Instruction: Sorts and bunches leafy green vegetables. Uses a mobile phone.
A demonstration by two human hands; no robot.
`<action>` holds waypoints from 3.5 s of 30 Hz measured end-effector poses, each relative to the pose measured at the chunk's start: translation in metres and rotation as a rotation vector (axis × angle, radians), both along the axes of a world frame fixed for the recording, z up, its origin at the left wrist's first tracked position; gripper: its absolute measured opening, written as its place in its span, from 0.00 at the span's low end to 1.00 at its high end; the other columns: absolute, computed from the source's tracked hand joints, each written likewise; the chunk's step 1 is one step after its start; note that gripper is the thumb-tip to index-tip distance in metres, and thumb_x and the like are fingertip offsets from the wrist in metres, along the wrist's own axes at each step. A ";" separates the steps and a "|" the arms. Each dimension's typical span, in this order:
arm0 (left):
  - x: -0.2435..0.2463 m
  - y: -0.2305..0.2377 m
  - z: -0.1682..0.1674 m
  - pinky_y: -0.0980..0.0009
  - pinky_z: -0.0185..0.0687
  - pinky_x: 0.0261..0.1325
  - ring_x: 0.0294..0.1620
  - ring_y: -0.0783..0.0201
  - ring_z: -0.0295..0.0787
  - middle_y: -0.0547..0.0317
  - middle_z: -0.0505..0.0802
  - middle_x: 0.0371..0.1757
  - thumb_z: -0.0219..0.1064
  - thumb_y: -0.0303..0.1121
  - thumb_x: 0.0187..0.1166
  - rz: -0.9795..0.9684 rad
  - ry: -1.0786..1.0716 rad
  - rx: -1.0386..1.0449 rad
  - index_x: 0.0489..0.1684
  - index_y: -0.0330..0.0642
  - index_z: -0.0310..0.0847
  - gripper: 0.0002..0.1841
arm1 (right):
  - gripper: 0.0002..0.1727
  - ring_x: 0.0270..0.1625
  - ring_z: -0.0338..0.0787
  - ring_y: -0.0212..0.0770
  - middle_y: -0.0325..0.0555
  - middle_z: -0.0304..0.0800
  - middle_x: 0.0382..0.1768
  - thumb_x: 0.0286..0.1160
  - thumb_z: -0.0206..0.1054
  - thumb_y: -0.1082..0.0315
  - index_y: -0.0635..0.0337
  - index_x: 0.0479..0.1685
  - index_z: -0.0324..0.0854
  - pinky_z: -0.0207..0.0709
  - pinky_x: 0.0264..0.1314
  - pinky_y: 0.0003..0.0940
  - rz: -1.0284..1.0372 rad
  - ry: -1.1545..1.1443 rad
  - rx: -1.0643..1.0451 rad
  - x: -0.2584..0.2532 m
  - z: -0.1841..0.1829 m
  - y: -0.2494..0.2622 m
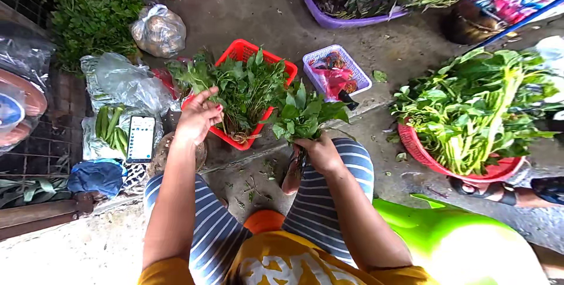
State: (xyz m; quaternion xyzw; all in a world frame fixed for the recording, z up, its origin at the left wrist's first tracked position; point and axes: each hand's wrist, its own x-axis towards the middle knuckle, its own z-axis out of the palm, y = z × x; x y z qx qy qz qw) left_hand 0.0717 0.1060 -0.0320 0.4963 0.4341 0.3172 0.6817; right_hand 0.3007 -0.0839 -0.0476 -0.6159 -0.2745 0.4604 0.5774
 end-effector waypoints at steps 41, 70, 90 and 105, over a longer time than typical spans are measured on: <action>0.038 -0.090 -0.032 0.61 0.86 0.53 0.42 0.60 0.90 0.48 0.93 0.45 0.65 0.30 0.86 -0.543 0.375 0.400 0.55 0.33 0.86 0.10 | 0.10 0.32 0.88 0.33 0.46 0.92 0.42 0.82 0.55 0.75 0.57 0.53 0.79 0.84 0.36 0.27 -0.095 0.298 0.222 -0.027 -0.021 0.017; 0.043 -0.090 -0.022 0.57 0.80 0.55 0.45 0.55 0.84 0.42 0.89 0.45 0.58 0.31 0.90 -0.588 0.341 0.214 0.54 0.28 0.83 0.13 | 0.14 0.33 0.91 0.38 0.38 0.89 0.32 0.90 0.45 0.69 0.53 0.47 0.78 0.90 0.48 0.41 -0.085 0.279 0.360 -0.025 -0.032 0.027; 0.024 -0.129 -0.010 0.53 0.72 0.63 0.53 0.50 0.89 0.46 0.94 0.43 0.61 0.26 0.82 -0.631 0.098 1.069 0.40 0.34 0.91 0.10 | 0.10 0.25 0.85 0.24 0.32 0.88 0.25 0.79 0.65 0.64 0.55 0.33 0.90 0.79 0.30 0.16 0.439 0.838 0.274 -0.011 -0.017 0.005; 0.027 -0.109 -0.012 0.56 0.74 0.72 0.63 0.53 0.84 0.41 0.90 0.57 0.57 0.28 0.90 -0.613 0.379 0.346 0.56 0.27 0.85 0.13 | 0.19 0.24 0.82 0.28 0.32 0.83 0.22 0.86 0.50 0.64 0.49 0.28 0.84 0.80 0.32 0.24 0.191 0.502 0.350 -0.023 -0.035 0.020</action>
